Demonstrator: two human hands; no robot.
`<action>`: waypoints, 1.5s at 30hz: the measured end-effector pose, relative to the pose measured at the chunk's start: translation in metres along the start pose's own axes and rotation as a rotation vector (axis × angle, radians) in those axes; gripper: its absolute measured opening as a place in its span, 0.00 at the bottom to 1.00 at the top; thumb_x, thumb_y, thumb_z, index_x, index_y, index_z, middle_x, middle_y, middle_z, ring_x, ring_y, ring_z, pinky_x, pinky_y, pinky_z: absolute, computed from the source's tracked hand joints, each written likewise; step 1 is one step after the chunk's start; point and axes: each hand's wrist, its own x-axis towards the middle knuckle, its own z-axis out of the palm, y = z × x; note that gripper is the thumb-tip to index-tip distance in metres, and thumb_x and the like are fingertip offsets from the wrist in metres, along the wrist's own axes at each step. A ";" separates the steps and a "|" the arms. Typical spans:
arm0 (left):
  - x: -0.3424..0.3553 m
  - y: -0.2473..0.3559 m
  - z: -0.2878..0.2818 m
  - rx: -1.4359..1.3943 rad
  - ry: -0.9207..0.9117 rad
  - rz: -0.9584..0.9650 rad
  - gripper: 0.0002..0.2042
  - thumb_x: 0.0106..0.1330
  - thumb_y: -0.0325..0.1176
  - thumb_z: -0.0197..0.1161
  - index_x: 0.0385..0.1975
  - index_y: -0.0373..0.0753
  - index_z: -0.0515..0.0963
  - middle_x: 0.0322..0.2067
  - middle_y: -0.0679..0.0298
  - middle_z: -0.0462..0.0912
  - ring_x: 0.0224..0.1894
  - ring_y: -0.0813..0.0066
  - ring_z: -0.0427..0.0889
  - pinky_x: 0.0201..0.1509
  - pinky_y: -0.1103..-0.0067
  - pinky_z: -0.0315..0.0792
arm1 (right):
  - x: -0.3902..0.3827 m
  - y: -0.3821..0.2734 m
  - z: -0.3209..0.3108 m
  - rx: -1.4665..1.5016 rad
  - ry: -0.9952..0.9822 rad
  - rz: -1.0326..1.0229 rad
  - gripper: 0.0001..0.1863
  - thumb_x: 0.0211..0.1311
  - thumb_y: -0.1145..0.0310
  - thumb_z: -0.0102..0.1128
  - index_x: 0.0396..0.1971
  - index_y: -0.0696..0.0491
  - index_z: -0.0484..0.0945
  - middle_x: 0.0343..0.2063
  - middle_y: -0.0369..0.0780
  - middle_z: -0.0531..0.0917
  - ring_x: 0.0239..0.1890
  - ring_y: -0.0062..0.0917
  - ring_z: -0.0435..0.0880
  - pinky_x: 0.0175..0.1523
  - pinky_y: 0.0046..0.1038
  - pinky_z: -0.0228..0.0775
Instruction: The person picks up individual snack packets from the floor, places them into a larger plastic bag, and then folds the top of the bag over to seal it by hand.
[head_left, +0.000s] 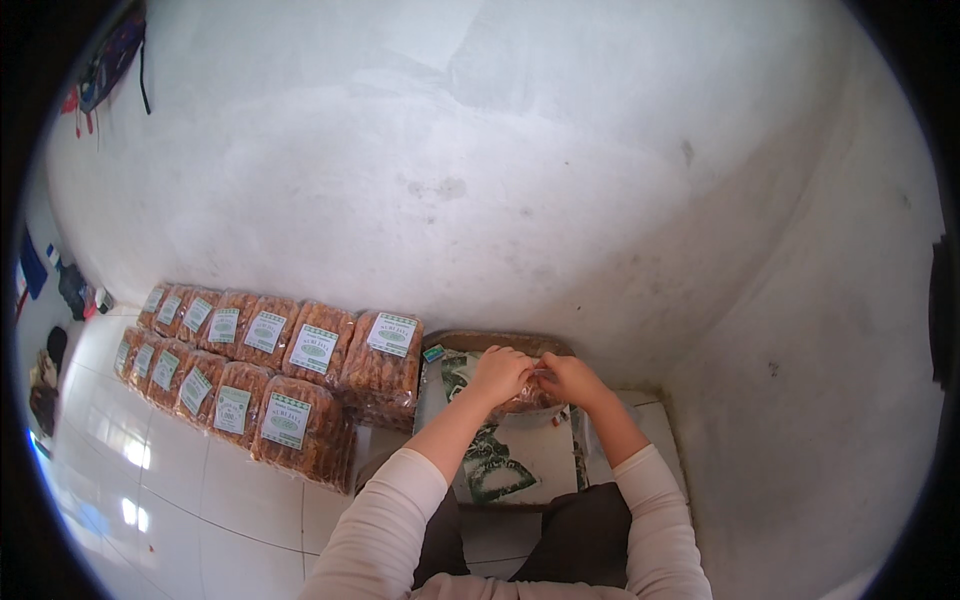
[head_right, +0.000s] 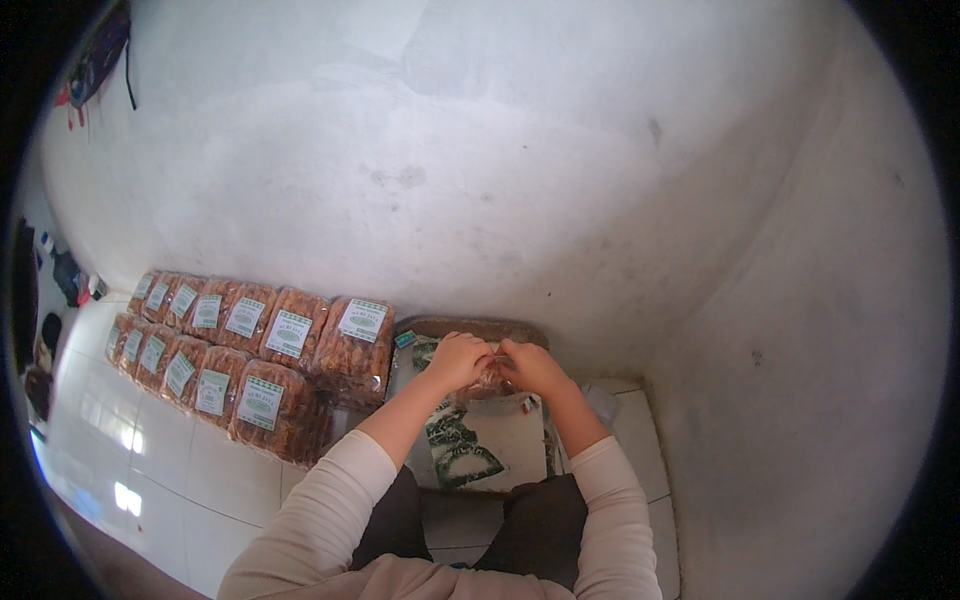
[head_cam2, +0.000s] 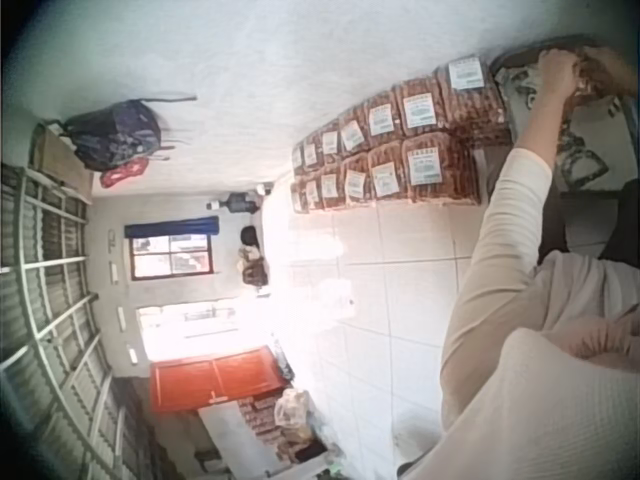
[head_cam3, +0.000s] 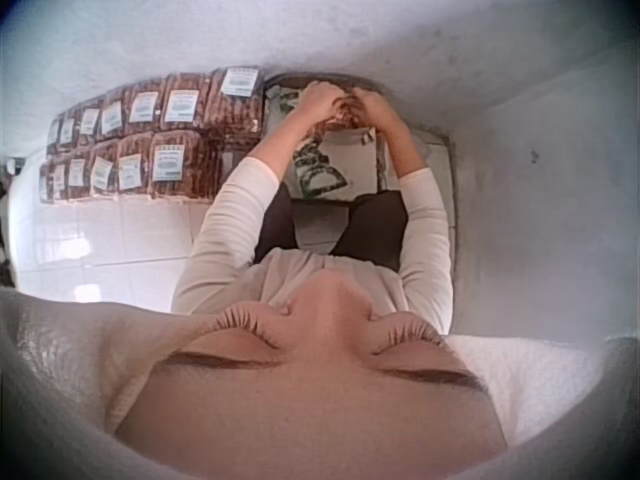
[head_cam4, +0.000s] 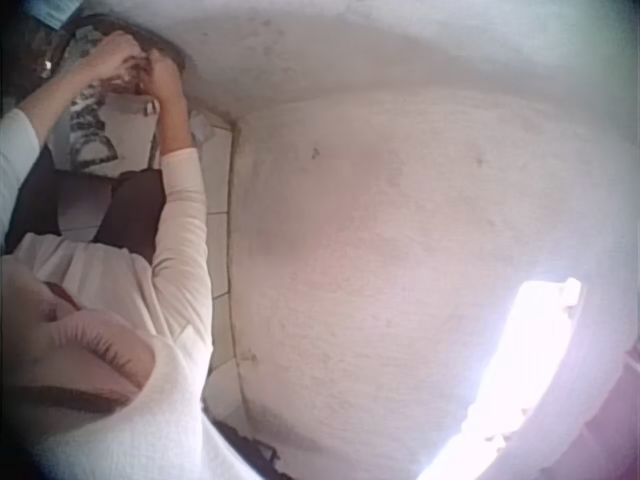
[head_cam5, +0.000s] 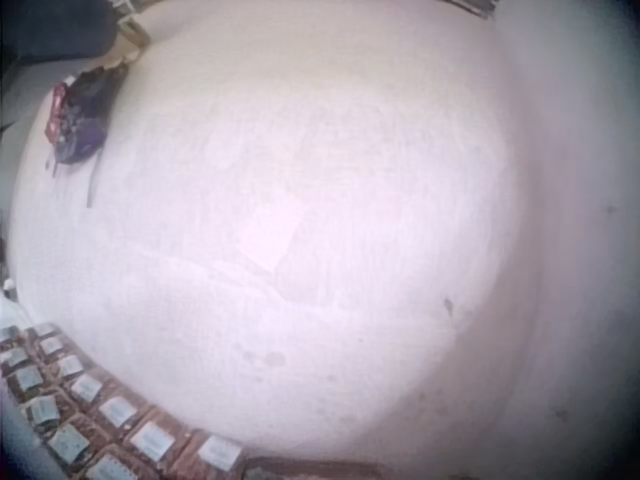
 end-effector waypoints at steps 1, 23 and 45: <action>0.000 0.000 0.002 -0.032 0.016 -0.006 0.04 0.55 0.34 0.58 0.26 0.43 0.77 0.29 0.67 0.79 0.38 0.66 0.76 0.47 0.69 0.66 | 0.000 0.001 0.000 0.002 0.017 -0.011 0.13 0.49 0.66 0.60 0.34 0.53 0.72 0.31 0.46 0.80 0.35 0.42 0.79 0.38 0.37 0.71; -0.014 -0.007 0.000 -0.201 0.047 0.012 0.06 0.53 0.25 0.56 0.31 0.36 0.69 0.31 0.56 0.70 0.38 0.56 0.72 0.38 0.68 0.70 | 0.003 -0.009 -0.004 -0.039 0.030 -0.096 0.12 0.47 0.71 0.60 0.36 0.50 0.77 0.26 0.43 0.81 0.28 0.38 0.80 0.33 0.34 0.72; -0.025 0.000 -0.016 -0.276 -0.080 -0.053 0.12 0.54 0.29 0.57 0.39 0.35 0.76 0.43 0.60 0.75 0.38 0.62 0.77 0.41 0.74 0.73 | -0.015 0.009 0.009 -0.380 0.142 -0.461 0.15 0.49 0.72 0.54 0.40 0.50 0.74 0.42 0.37 0.78 0.30 0.33 0.81 0.32 0.31 0.76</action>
